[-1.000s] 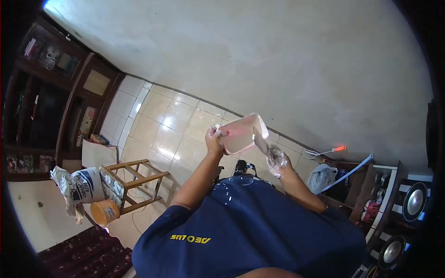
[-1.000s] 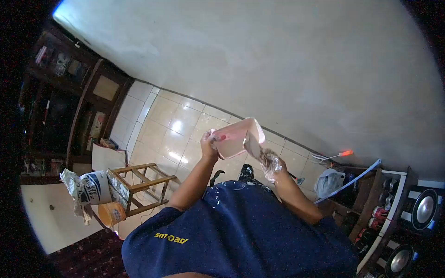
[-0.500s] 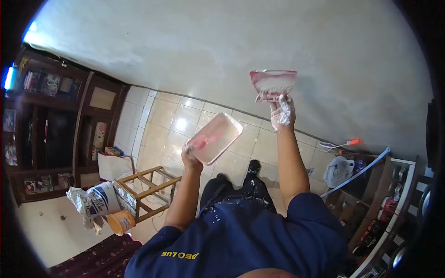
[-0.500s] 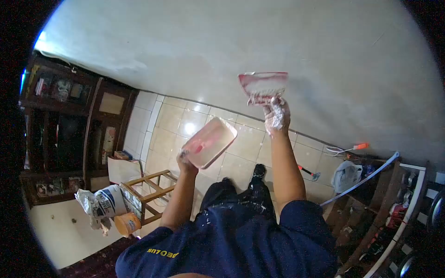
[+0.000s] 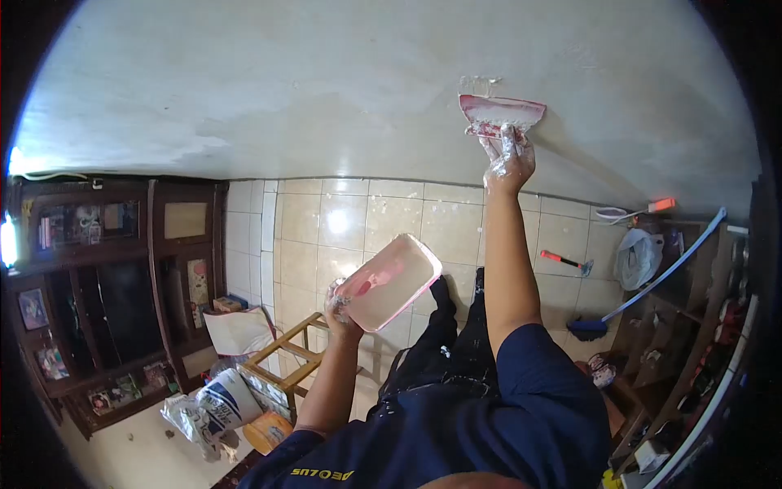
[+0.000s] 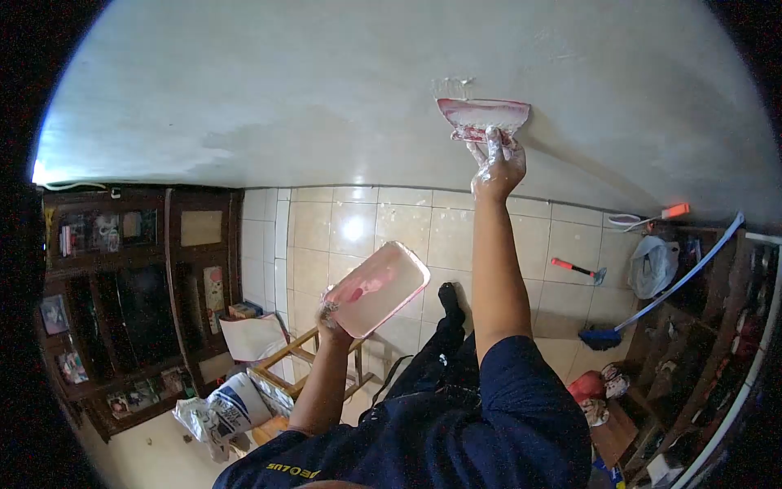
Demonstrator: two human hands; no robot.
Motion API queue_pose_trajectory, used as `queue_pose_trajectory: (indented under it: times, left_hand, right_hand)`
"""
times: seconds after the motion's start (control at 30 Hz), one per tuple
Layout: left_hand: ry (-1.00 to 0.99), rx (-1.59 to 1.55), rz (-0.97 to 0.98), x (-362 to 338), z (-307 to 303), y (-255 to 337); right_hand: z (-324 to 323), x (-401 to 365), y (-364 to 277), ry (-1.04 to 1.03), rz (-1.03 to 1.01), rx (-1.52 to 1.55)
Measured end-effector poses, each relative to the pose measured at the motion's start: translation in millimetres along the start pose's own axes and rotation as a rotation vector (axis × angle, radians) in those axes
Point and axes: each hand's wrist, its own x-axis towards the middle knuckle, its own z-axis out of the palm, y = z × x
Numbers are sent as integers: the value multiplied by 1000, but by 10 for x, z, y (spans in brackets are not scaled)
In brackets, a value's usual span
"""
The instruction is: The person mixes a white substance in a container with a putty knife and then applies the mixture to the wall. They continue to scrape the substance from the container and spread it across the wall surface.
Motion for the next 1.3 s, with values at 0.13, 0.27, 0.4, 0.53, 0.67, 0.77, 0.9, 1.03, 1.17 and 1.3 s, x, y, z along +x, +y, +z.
queue_pose_trajectory:
  times: [0.13, 0.27, 0.4, 0.53, 0.67, 0.77, 0.9, 1.03, 1.17, 1.3]
  left_hand:
    - [51, -152, -113, 43, 213, 179]
    - [150, -97, -159, 240, 202, 260]
    - [50, 2, -77, 161, 241, 345]
    - [-8, -60, -71, 215, 58, 244]
    - [1, -79, -109, 225, 97, 230]
    - [-36, -74, -111, 241, 43, 174]
    - [1, -102, -140, 220, 160, 223]
    - [0, -75, -136, 189, 190, 249]
    - [5, -42, -110, 195, 155, 211]
    - [-1, -69, -130, 284, 38, 170]
  right_hand:
    - [-299, 180, 215, -101, 136, 2]
    - [-340, 6, -50, -307, 164, 27]
    - [125, -200, -551, -360, 59, 113]
    - [208, 100, -308, -184, -41, 51]
    - [-313, 206, 281, -67, 6, -42]
    - [-678, -32, 387, -83, 140, -51]
    - [-612, -289, 98, -219, 196, 78]
    - [106, -377, -320, -335, 39, 138]
    - [265, -67, 103, -189, -32, -51]
    - [-80, -102, 552, -107, 148, -19]
